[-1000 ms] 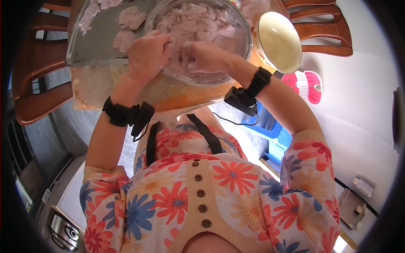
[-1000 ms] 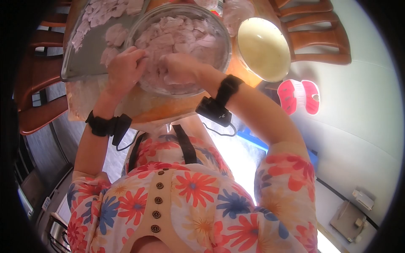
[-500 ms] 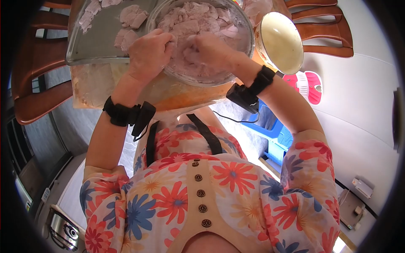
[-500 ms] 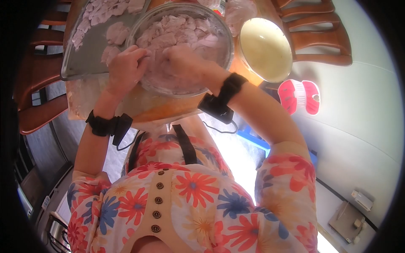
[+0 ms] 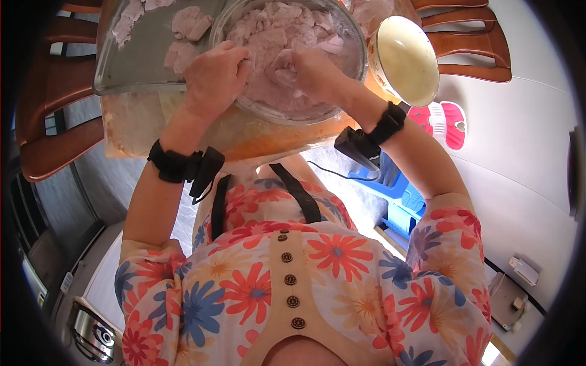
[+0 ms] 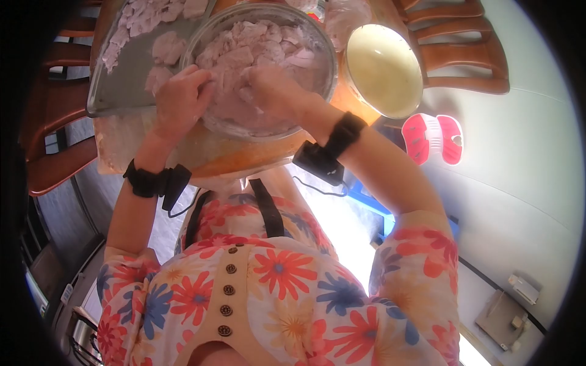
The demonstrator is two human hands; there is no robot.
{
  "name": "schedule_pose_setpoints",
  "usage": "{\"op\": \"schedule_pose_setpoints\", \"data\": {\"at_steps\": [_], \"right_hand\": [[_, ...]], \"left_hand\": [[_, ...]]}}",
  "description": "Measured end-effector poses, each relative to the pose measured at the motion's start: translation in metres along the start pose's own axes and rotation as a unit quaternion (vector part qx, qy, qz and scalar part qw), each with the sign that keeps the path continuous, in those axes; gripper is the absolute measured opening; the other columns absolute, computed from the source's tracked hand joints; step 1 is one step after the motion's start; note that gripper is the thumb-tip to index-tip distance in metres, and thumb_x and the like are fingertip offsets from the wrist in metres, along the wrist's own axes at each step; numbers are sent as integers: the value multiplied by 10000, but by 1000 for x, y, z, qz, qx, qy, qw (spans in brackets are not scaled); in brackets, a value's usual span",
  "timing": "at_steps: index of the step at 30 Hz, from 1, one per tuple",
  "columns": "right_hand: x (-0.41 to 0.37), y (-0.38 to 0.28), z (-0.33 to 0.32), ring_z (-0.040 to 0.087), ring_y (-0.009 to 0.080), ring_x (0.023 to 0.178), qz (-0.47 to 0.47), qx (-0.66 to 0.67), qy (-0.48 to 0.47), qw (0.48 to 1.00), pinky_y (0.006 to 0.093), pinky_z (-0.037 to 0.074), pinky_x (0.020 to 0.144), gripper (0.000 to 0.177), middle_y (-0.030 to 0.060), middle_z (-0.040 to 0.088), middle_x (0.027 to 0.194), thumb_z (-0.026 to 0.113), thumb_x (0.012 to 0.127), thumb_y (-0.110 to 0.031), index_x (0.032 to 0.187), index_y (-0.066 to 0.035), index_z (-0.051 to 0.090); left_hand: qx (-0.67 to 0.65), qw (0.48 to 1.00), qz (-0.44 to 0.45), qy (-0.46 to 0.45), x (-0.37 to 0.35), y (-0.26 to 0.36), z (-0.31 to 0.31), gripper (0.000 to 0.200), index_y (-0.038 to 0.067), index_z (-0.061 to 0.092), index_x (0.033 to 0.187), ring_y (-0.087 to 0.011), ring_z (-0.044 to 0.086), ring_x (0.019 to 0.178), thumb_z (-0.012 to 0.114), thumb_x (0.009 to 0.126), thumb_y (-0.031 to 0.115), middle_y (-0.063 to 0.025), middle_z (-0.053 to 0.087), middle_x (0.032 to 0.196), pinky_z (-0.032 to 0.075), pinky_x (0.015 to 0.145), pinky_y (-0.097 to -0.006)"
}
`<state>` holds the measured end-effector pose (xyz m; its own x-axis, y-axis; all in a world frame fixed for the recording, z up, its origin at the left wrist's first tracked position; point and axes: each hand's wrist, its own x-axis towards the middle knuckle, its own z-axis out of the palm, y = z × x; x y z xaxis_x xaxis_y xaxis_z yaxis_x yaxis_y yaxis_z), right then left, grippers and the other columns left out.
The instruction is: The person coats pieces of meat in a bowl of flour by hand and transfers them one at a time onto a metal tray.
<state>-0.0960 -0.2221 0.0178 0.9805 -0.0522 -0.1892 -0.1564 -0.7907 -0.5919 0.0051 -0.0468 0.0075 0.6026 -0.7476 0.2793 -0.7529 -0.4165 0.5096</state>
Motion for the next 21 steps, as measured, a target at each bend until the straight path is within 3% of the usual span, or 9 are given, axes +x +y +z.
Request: {"op": "schedule_pose_setpoints", "data": {"at_steps": [3, 7, 10, 12, 16, 18, 21], "right_hand": [[11, 7, 11, 629, 312, 750, -18, -39, -13, 999, 376, 483, 670, 169, 147, 652, 796, 592, 799, -174, 904, -67, 668], [1, 10, -5, 630, 308, 752, 3, 2, -55, 998, 368, 482, 668, 172, 145, 651, 809, 589, 809, -186, 917, -74, 663], [-24, 17, -15, 619, 337, 770, -11, -64, -24, 998, 383, 480, 676, 191, 145, 647, 829, 571, 830, -216, 941, -86, 656], [-44, 15, -13, 600, 364, 774, 42, -99, 37, 993, 413, 472, 669, 185, 150, 629, 802, 554, 840, -232, 903, -77, 632], [-52, 33, 2, 586, 374, 769, 28, -107, 99, 989, 441, 463, 657, 173, 158, 607, 765, 541, 844, -225, 845, -61, 596], [-53, 27, 8, 582, 374, 760, 48, -100, 143, 983, 454, 457, 644, 170, 160, 598, 754, 537, 836, -218, 801, -54, 566], [-53, 24, 8, 612, 341, 792, 75, -117, 143, 980, 467, 471, 694, 161, 142, 628, 791, 512, 823, -229, 823, -91, 595]], "left_hand": [[33, 999, 4, -21, 2, -1, 0, 101, 110, 641, 818, -310, 606, 748, 568, 811, 178, -67, 596, 813, 487, 628, -417], [24, 999, 16, -26, 6, 2, 0, 95, 117, 645, 824, -324, 604, 749, 567, 793, 160, -73, 593, 809, 486, 632, -427], [69, 994, 32, -73, 13, 12, 6, 114, 97, 653, 819, -330, 614, 767, 552, 770, 118, -94, 609, 818, 490, 651, -434], [74, 988, 54, -122, 20, 22, 18, 146, 73, 665, 817, -345, 628, 816, 535, 758, 98, -132, 635, 853, 498, 682, -429], [72, 983, 85, -143, 33, 31, 35, 177, 46, 678, 824, -356, 634, 871, 519, 763, 93, -175, 651, 896, 506, 708, -420], [147, 954, 48, -259, 41, 38, 34, 200, 37, 688, 852, -373, 633, 894, 515, 775, 100, -203, 654, 909, 507, 720, -427], [152, 948, 40, -277, 41, 40, 33, 164, 76, 667, 880, -358, 615, 875, 589, 748, 135, -168, 648, 880, 485, 729, -442]]}}
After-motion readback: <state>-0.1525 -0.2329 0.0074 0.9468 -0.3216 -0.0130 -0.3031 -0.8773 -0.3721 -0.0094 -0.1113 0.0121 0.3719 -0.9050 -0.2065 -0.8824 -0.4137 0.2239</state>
